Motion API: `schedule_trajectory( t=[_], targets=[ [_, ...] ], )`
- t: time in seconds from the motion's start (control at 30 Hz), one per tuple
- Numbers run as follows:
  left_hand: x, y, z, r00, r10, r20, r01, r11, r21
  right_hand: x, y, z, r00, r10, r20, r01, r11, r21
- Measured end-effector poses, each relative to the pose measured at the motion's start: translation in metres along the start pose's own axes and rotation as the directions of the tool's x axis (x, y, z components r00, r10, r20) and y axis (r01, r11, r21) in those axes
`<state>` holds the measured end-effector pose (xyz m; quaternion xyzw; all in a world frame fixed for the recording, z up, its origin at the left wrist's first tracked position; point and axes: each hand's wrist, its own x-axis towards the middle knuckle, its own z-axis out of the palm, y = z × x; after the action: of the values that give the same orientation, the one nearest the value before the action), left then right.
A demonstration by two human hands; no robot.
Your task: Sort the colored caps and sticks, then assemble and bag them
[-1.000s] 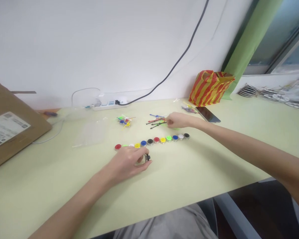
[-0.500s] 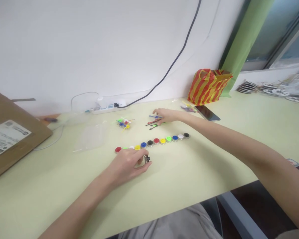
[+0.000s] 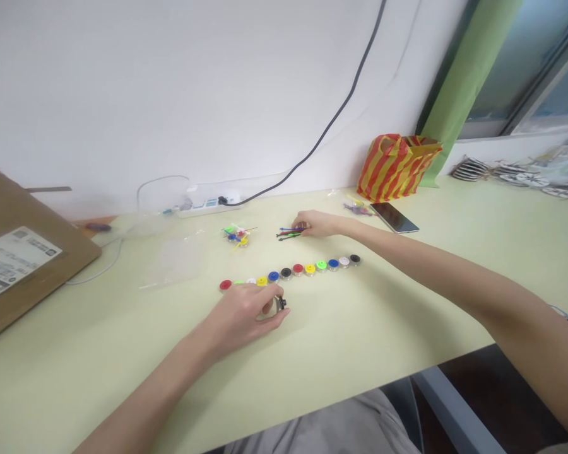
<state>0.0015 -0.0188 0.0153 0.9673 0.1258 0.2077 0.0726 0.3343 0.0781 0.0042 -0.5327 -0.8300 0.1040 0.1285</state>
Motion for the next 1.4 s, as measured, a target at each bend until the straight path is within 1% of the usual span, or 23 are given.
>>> schedule_trajectory(
  t=[0.13, 0.33, 0.53, 0.67, 0.8, 1.0, 1.07, 1.13, 1.2, 1.27, 1.3, 1.33, 1.4],
  targets=[
    [0.001, 0.001, -0.001, 1.000, -0.001, 0.001, 0.001, 1.000, -0.016, 0.001, -0.001, 0.002, 0.999, -0.008, -0.032, 0.008, 1.000, -0.005],
    [0.000, -0.001, 0.001, 1.000, 0.004, -0.014, -0.004, 1.000, -0.009, -0.011, -0.003, 0.003, 0.998, 0.000, -0.068, 0.000, 1.000, 0.010],
    [-0.001, -0.002, 0.002, 1.000, 0.014, -0.023, -0.014, 1.000, -0.004, -0.030, 0.014, -0.012, 0.998, 0.060, -0.020, -0.060, 0.998, 0.010],
    [-0.001, -0.002, 0.002, 1.000, 0.008, -0.020, -0.008, 1.000, -0.013, -0.047, 0.027, -0.019, 0.989, 0.145, -0.001, -0.145, 0.989, 0.021],
    [0.000, -0.001, 0.001, 1.000, 0.005, -0.017, -0.005, 1.000, -0.008, -0.056, 0.030, -0.016, 0.988, 0.152, -0.040, -0.151, 0.988, 0.034],
    [-0.001, -0.002, 0.003, 1.000, -0.004, -0.007, 0.004, 1.000, -0.022, -0.053, 0.025, -0.009, 0.977, 0.186, -0.108, -0.175, 0.979, 0.104],
    [-0.003, -0.001, 0.002, 0.999, -0.037, -0.030, 0.036, 0.998, -0.052, -0.055, 0.026, -0.007, 0.962, 0.227, -0.152, -0.204, 0.967, 0.154],
    [-0.002, 0.000, -0.003, 0.990, -0.120, -0.069, 0.110, 0.986, -0.129, -0.060, 0.027, -0.005, 0.937, 0.284, -0.203, -0.239, 0.946, 0.218],
    [0.008, -0.002, -0.010, 0.967, -0.232, -0.104, 0.199, 0.946, -0.257, -0.065, 0.028, -0.002, 0.905, 0.348, -0.244, -0.273, 0.916, 0.292],
    [0.028, -0.010, -0.015, 0.937, -0.327, -0.126, 0.253, 0.881, -0.399, -0.069, 0.027, 0.001, 0.867, 0.420, -0.269, -0.309, 0.876, 0.371],
    [0.042, -0.017, -0.017, 0.927, -0.348, -0.143, 0.248, 0.851, -0.463, -0.069, 0.027, 0.003, 0.845, 0.458, -0.277, -0.327, 0.852, 0.410],
    [0.059, -0.027, -0.016, 0.918, -0.373, -0.133, 0.258, 0.819, -0.512, -0.069, 0.026, 0.005, 0.822, 0.494, -0.283, -0.342, 0.826, 0.447],
    [0.094, -0.050, -0.008, 0.872, -0.484, -0.073, 0.379, 0.763, -0.524, -0.066, 0.023, 0.009, 0.780, 0.553, -0.292, -0.358, 0.778, 0.516]
  ],
)
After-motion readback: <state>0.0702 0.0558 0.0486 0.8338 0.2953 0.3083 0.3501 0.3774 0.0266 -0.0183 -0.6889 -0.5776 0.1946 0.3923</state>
